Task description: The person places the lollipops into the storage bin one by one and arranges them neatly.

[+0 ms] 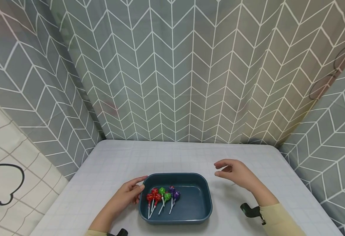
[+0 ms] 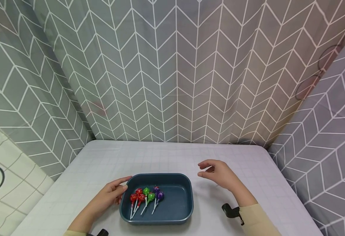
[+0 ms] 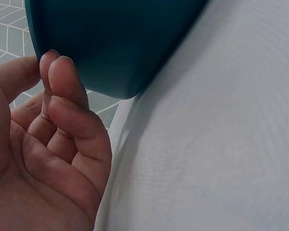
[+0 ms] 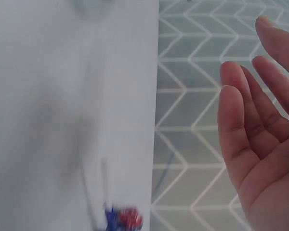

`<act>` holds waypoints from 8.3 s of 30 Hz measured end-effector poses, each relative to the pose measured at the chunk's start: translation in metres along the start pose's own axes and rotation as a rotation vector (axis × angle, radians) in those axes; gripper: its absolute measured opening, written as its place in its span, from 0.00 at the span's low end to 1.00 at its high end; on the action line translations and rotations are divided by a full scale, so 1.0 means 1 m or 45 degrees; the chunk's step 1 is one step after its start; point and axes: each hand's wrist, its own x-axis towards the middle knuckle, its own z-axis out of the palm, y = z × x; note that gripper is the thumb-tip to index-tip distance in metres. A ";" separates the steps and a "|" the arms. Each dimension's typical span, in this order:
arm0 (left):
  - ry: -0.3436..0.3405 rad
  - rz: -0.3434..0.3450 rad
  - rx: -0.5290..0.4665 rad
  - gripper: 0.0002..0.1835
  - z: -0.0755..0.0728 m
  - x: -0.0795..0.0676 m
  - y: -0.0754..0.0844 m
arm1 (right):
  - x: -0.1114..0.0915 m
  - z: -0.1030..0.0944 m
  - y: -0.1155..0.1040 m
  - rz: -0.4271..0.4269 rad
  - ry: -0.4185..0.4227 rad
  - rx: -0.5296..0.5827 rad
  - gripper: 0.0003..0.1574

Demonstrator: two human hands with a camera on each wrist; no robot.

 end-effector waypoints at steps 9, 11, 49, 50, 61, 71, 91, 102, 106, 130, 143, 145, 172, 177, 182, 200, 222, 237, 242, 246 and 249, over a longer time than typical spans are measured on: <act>-0.013 0.001 0.002 0.32 -0.002 0.001 -0.002 | -0.016 -0.020 0.029 0.055 0.108 -0.035 0.27; -0.013 0.001 -0.005 0.32 -0.001 0.000 -0.002 | -0.019 -0.026 0.037 0.070 0.141 -0.061 0.29; -0.017 -0.030 -0.008 0.31 -0.002 0.004 -0.004 | -0.029 -0.035 0.106 0.238 0.053 -0.079 0.25; -0.019 -0.028 -0.009 0.31 -0.002 0.003 -0.004 | -0.029 -0.035 0.107 0.237 0.055 -0.080 0.24; -0.032 -0.018 -0.012 0.29 -0.002 0.002 -0.005 | -0.027 -0.033 0.106 0.215 0.062 -0.168 0.21; -0.044 -0.013 -0.021 0.32 -0.004 0.003 -0.006 | -0.029 -0.039 0.099 0.213 0.069 -0.004 0.25; -0.028 -0.027 -0.024 0.33 -0.003 0.002 -0.005 | -0.029 -0.045 0.070 0.165 0.075 0.255 0.32; -0.018 -0.031 -0.015 0.32 -0.003 0.002 -0.007 | -0.032 -0.049 0.037 0.130 0.091 0.317 0.30; -0.003 -0.037 -0.014 0.31 -0.003 0.000 -0.008 | -0.031 -0.044 0.032 0.146 0.079 0.331 0.29; -0.006 0.048 0.076 0.30 -0.005 0.003 -0.004 | -0.025 -0.019 0.008 0.129 0.020 0.311 0.27; -0.010 0.034 0.023 0.30 -0.004 0.001 -0.004 | -0.004 0.003 -0.025 -0.027 -0.174 0.309 0.25; -0.011 0.039 0.017 0.30 -0.003 0.001 -0.003 | -0.001 0.007 -0.030 -0.044 -0.203 0.313 0.25; -0.006 0.009 -0.002 0.31 -0.002 0.000 -0.005 | 0.029 0.081 -0.056 -0.385 -0.494 -0.106 0.14; -0.006 0.012 -0.003 0.31 -0.002 0.000 -0.004 | 0.031 0.090 -0.059 -0.406 -0.477 -0.186 0.12; -0.006 0.018 -0.010 0.31 -0.001 0.001 -0.004 | 0.032 0.098 -0.061 -0.404 -0.459 -0.306 0.11; -0.014 0.027 -0.001 0.31 -0.001 0.004 -0.005 | 0.037 0.111 -0.058 -0.446 -0.398 -0.487 0.10; -0.016 0.024 -0.007 0.31 -0.003 0.000 -0.004 | 0.034 0.116 -0.060 -0.421 -0.394 -0.466 0.13; -0.016 0.019 -0.011 0.31 -0.003 0.001 -0.003 | 0.032 0.111 -0.061 -0.372 -0.394 -0.381 0.16; -0.024 0.028 -0.006 0.31 -0.003 0.001 -0.002 | 0.031 0.102 -0.063 -0.386 -0.394 -0.337 0.20; -0.023 0.021 -0.005 0.31 -0.004 0.000 -0.003 | 0.030 0.092 -0.063 -0.409 -0.379 -0.272 0.20; -0.019 0.003 -0.008 0.31 -0.004 0.000 -0.003 | 0.029 0.083 -0.059 -0.419 -0.358 -0.213 0.20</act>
